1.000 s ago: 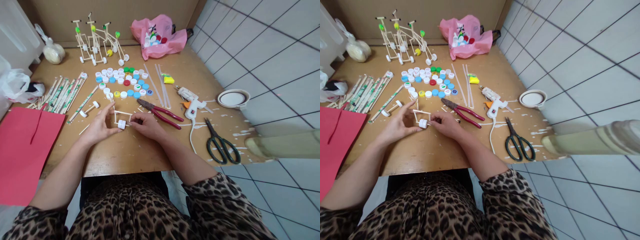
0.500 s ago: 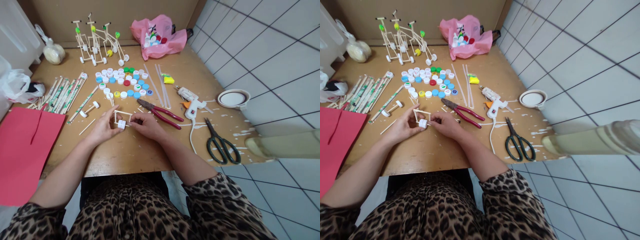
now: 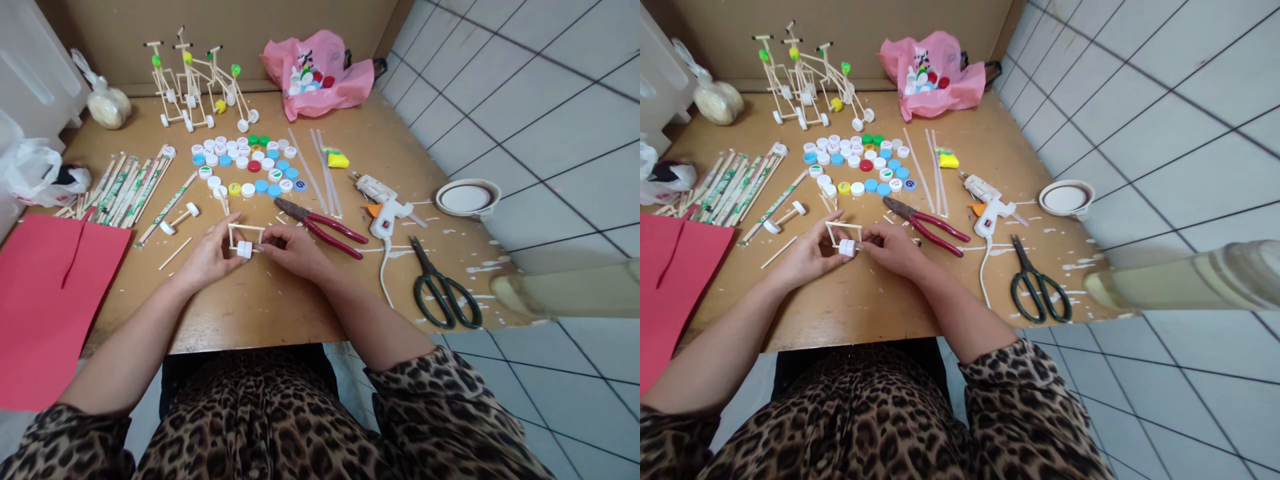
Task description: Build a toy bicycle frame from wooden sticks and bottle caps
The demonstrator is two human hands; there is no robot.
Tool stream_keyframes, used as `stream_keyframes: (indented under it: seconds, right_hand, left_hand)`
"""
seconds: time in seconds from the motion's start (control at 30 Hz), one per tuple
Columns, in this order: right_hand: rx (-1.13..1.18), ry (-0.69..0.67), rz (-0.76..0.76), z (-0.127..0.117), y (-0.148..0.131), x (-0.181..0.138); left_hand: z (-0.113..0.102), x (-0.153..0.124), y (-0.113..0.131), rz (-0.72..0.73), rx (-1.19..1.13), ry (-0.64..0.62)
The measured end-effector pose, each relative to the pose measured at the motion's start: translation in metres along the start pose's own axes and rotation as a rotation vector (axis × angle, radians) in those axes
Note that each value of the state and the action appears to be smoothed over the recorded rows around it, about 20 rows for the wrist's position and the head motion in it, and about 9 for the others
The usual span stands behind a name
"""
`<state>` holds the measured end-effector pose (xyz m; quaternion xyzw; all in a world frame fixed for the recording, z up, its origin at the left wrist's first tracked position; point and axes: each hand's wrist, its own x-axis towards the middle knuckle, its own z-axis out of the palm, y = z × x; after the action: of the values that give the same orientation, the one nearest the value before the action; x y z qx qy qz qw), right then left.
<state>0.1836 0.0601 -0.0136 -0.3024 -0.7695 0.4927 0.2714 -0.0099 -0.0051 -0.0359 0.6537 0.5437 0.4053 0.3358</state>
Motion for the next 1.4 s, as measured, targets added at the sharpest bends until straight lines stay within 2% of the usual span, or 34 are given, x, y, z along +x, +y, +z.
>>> stream_keyframes:
  seconds: [0.57,0.8,1.07,1.4]
  right_hand:
    - [0.163,0.024,0.09,-0.003,0.0,0.0]
    - [0.207,0.092,0.162,-0.009,-0.006,-0.001]
    - [0.25,0.204,0.161,-0.01,-0.004,0.001]
    - [0.353,0.262,0.151,-0.011,0.0,0.003]
  left_hand:
    - [-0.001,0.0,0.003,-0.025,0.024,-0.009]
    - [0.0,-0.001,0.004,-0.014,0.014,-0.012]
    - [0.0,-0.002,0.006,-0.023,0.019,-0.01]
    - [-0.001,-0.001,0.004,0.0,0.034,-0.013]
